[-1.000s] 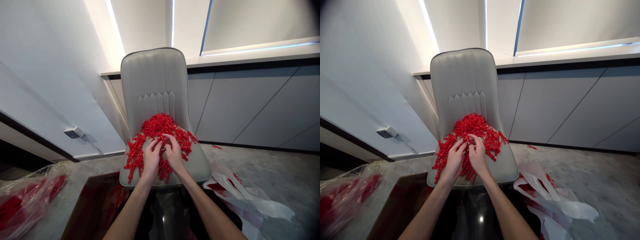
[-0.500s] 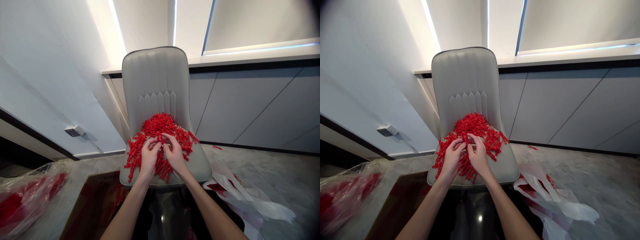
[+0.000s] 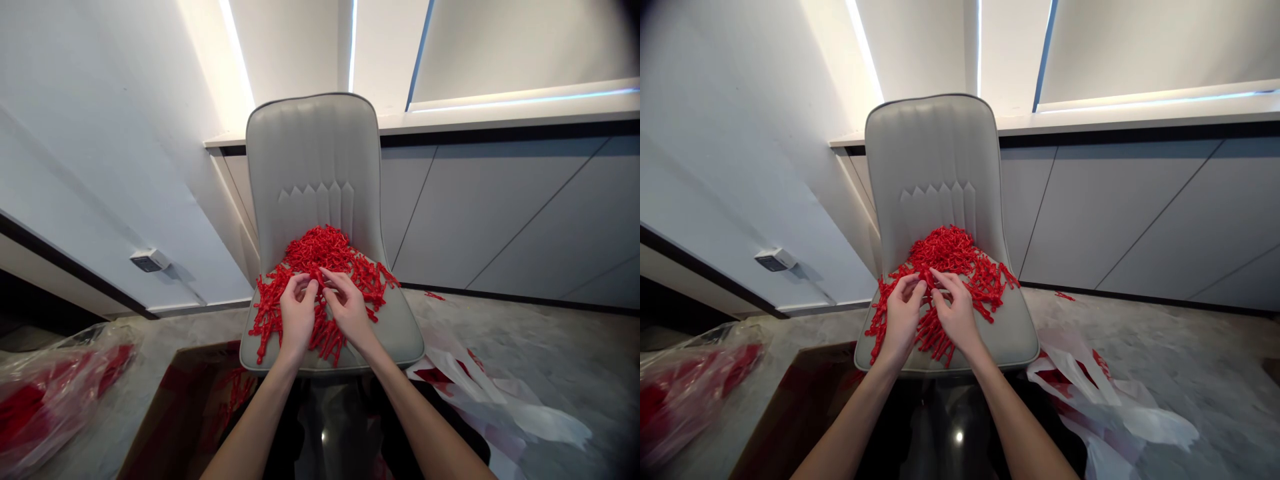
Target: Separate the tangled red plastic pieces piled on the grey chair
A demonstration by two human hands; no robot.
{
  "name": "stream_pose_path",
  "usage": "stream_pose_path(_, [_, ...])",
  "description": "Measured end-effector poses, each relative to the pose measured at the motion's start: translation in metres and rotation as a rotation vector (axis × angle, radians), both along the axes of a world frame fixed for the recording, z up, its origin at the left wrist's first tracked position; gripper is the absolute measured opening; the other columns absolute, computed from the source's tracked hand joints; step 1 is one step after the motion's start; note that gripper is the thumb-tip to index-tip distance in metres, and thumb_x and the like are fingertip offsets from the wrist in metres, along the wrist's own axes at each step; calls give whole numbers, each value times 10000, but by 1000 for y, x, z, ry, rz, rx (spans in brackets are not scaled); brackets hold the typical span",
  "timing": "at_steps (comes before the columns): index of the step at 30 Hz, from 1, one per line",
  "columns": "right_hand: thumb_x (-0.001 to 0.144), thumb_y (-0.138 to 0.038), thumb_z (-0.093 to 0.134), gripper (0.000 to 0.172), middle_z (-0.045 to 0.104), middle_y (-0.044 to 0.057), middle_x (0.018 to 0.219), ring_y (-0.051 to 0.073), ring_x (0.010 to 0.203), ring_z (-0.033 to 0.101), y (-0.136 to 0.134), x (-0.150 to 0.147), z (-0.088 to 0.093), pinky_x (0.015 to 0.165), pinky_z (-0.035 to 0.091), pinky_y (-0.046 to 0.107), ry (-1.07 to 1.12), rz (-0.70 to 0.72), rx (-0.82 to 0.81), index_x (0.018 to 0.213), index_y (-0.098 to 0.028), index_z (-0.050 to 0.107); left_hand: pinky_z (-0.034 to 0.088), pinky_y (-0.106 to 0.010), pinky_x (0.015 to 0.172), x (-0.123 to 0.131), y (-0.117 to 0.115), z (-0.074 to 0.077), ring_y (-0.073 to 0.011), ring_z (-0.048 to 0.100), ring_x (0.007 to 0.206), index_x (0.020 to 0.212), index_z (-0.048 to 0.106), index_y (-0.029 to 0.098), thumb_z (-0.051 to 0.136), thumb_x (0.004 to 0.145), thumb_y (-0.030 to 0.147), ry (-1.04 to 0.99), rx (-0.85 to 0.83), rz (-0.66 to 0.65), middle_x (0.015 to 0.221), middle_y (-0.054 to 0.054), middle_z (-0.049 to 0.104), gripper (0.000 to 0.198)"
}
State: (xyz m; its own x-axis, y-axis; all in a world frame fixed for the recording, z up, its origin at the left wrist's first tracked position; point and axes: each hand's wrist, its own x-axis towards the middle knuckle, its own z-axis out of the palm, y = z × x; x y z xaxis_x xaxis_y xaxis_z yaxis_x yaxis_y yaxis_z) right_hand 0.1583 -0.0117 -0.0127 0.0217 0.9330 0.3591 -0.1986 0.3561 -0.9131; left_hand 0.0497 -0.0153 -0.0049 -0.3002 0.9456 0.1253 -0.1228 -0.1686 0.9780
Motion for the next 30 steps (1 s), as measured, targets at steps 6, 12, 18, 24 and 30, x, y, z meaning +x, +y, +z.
stream_pose_path(6, [886, -229, 626, 365, 642, 51, 1152, 186, 1030, 645, -1, 0, 1, 894, 558, 312, -11, -2, 29, 1229, -308, 721, 555, -355, 894, -1, 0, 4, -204, 686, 992, 984, 629, 165, 737, 793, 335, -32, 14, -19, 1025, -78, 700, 278])
stream_pose_path(12, [913, -241, 603, 372, 632, 54, 1195, 184, 1058, 639, 0, 3, -3, 909, 556, 308, -48, -2, 51, 1267, -307, 699, 568, -318, 848, 0, -2, 7, -186, 692, 948, 1021, 628, 174, 730, 812, 303, 66, 67, -13, 1023, -72, 697, 266])
stream_pose_path(18, [936, -247, 574, 397, 602, 63, 1225, 178, 1078, 626, 3, 4, -9, 909, 570, 305, -103, 5, 96, 1322, -292, 654, 577, -340, 852, 0, -4, 7, -202, 688, 967, 1059, 644, 169, 633, 892, 322, 103, 97, -3, 1026, -81, 701, 227])
stream_pose_path(24, [941, -230, 570, 400, 596, 59, 1209, 177, 1074, 633, 3, 2, -9, 909, 582, 307, -98, 30, 113, 1326, -308, 648, 578, -342, 849, 0, -4, 8, -195, 681, 951, 1080, 619, 171, 621, 897, 294, 164, 108, 18, 1026, -77, 682, 221])
stream_pose_path(30, [937, -220, 577, 407, 596, 58, 1214, 180, 1084, 636, 4, 1, -10, 916, 587, 314, -87, 30, 123, 1327, -314, 644, 568, -323, 830, 2, -6, 6, -182, 681, 924, 1132, 592, 190, 558, 944, 297, 295, 137, 58, 1038, -68, 672, 219])
